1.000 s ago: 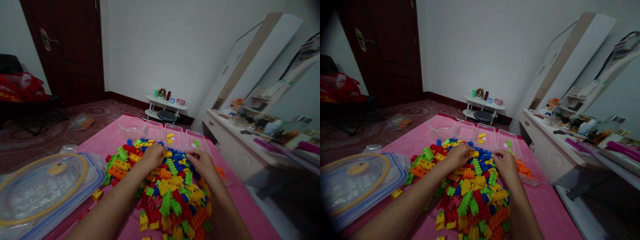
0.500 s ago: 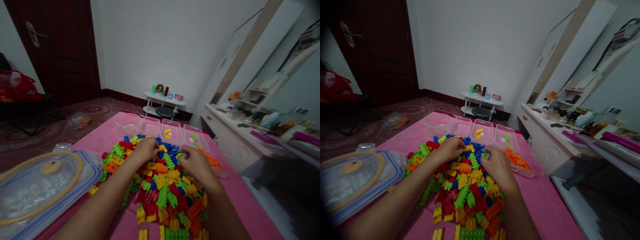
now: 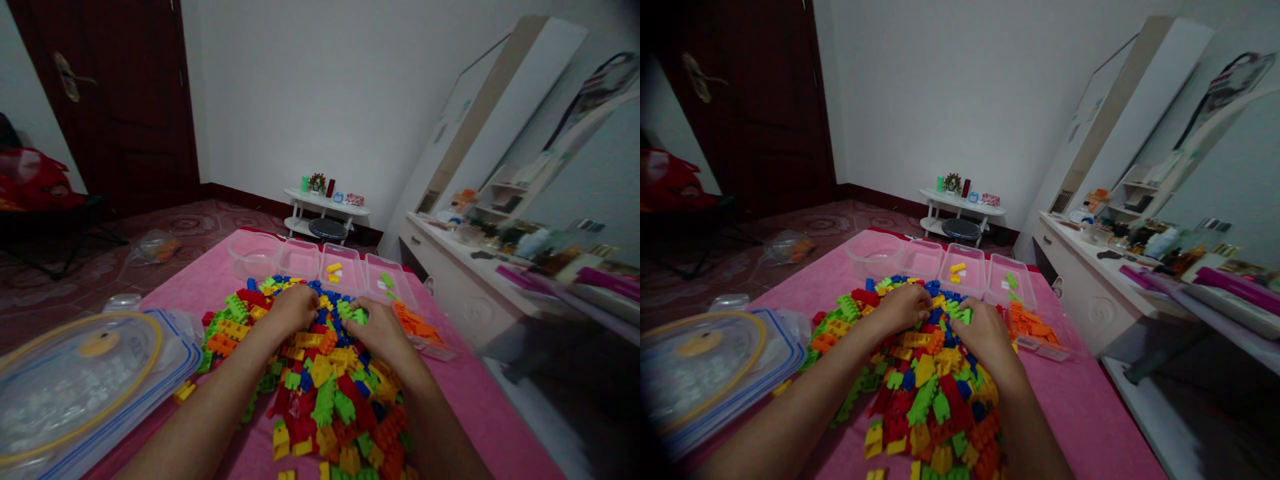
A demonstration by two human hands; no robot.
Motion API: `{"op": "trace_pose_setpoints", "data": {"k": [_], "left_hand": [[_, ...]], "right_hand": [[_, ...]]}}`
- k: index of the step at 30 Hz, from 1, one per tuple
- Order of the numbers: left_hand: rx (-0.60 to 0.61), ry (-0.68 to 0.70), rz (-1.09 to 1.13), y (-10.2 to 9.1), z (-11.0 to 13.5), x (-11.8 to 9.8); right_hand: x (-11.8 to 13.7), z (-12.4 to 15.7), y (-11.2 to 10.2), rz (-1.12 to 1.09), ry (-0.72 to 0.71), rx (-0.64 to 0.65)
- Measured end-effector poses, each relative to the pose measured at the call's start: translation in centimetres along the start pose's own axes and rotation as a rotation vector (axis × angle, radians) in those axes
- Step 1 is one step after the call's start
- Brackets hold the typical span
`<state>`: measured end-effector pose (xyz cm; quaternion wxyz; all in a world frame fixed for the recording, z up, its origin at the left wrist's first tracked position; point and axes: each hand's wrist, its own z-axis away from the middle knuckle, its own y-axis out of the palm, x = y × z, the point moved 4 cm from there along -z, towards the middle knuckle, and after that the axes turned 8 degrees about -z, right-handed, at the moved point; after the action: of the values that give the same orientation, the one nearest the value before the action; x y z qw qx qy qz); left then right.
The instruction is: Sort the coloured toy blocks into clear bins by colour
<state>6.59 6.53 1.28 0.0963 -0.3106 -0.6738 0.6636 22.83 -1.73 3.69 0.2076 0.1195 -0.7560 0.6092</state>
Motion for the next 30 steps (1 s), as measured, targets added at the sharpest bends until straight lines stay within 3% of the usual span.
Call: {"op": "trace_pose_setpoints", "data": {"k": [7,10,13,18,21,23,27,30], "left_hand": [[-0.007,0.001,-0.025,0.0,0.0,-0.1],[-0.005,0.007,-0.028,0.1,-0.1,-0.1],[-0.008,0.008,-0.029,0.2,-0.1,0.0],[-0.061,0.027,-0.010,0.1,0.0,-0.2],[-0.111,0.041,0.014,-0.2,0.1,-0.4],[-0.125,0.054,0.026,-0.4,0.1,-0.5],[-0.146,0.072,0.050,-0.6,0.1,-0.7],[-0.158,0.077,0.069,-0.8,0.1,-1.1]], "right_hand": [[-6.4,-5.9,-6.7,0.228,0.155,-0.213],[-7.3,-6.6,-7.7,0.218,0.150,-0.288],[-6.7,-5.9,-6.2,0.146,0.108,-0.263],[-4.0,-3.7,0.5,-0.043,-0.094,0.054],[-2.8,-2.6,2.9,-0.071,-0.180,0.106],[-2.5,-2.2,3.0,-0.054,-0.159,0.025],[-2.2,-1.8,1.2,-0.020,-0.114,-0.147],[-2.0,-1.2,0.5,0.027,-0.074,-0.051]]}}
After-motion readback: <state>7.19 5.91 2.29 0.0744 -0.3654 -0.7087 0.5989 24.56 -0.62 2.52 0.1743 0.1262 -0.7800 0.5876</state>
